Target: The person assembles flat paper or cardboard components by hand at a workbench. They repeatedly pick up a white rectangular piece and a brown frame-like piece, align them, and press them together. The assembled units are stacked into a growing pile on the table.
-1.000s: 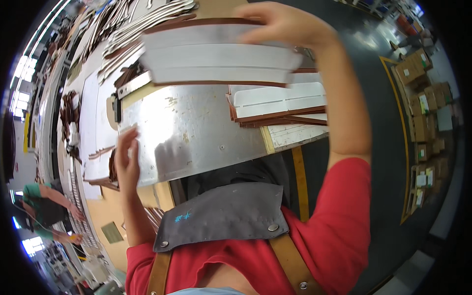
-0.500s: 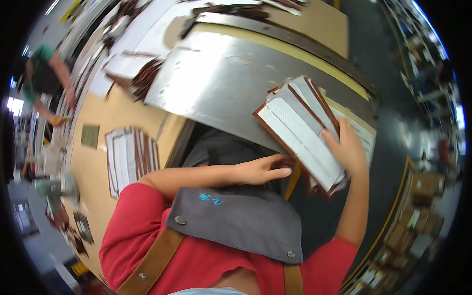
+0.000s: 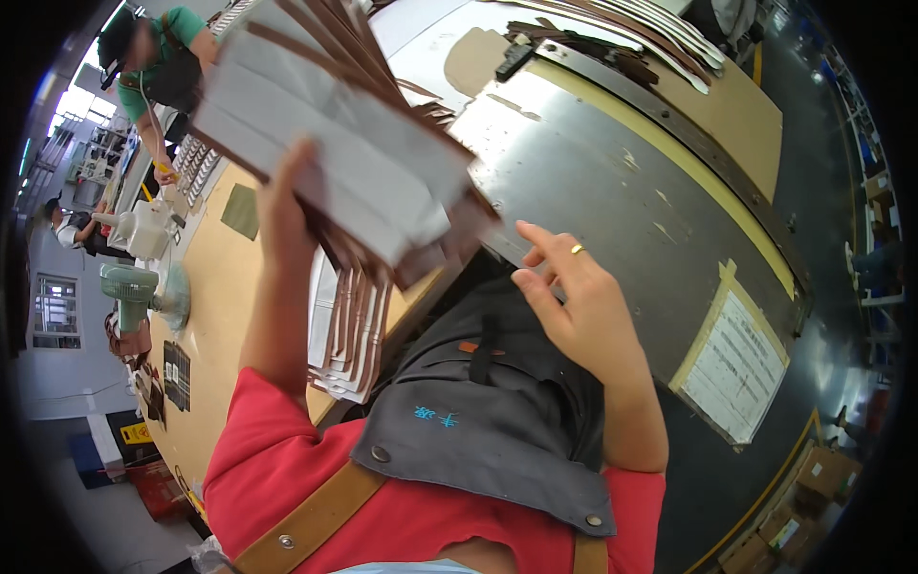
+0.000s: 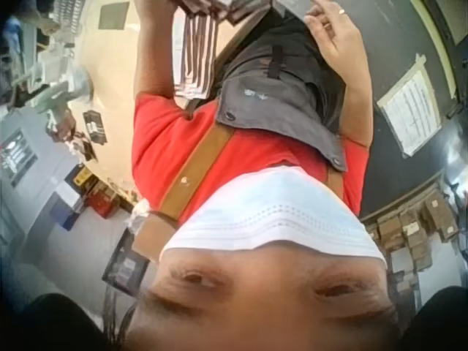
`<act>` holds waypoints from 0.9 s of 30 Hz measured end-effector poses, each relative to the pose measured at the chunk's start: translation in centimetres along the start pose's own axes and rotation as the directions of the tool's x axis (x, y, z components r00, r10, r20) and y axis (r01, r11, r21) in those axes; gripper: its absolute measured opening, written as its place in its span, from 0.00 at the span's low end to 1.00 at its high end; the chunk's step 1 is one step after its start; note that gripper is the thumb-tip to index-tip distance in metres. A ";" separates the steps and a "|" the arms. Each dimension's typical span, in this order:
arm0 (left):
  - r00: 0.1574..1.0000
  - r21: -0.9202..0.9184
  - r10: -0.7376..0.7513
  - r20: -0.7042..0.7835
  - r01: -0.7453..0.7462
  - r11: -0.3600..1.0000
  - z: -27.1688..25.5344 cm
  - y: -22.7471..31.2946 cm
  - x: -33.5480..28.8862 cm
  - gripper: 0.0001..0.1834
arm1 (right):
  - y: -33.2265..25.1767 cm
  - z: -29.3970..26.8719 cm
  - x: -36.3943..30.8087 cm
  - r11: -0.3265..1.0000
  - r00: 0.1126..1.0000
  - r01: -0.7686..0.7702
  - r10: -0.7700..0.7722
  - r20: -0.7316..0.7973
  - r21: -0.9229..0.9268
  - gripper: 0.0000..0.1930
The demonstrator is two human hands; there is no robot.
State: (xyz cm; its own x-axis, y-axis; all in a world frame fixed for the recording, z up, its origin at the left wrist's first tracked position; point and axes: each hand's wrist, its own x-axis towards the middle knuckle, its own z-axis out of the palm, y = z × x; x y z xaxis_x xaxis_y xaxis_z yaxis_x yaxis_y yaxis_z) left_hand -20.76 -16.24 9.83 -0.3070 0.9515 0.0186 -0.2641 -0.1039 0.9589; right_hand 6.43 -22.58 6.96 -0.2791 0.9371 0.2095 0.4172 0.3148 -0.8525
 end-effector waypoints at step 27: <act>0.832 0.789 -0.296 -0.469 0.545 0.283 -31.4 -6.1 -6.3 0.40 | 2.3 12.2 0.8 0.986 0.839 0.061 -0.136 0.527 0.157 0.12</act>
State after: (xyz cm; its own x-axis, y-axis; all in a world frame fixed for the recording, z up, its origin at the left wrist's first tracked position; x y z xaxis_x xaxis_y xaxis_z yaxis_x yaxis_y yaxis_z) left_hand -45.90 -30.72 -5.00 -0.6059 0.6869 -0.4013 0.4794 0.7178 0.5049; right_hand -3.41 -22.91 -0.69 -0.7464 0.6643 0.0395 0.2586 0.3442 -0.9026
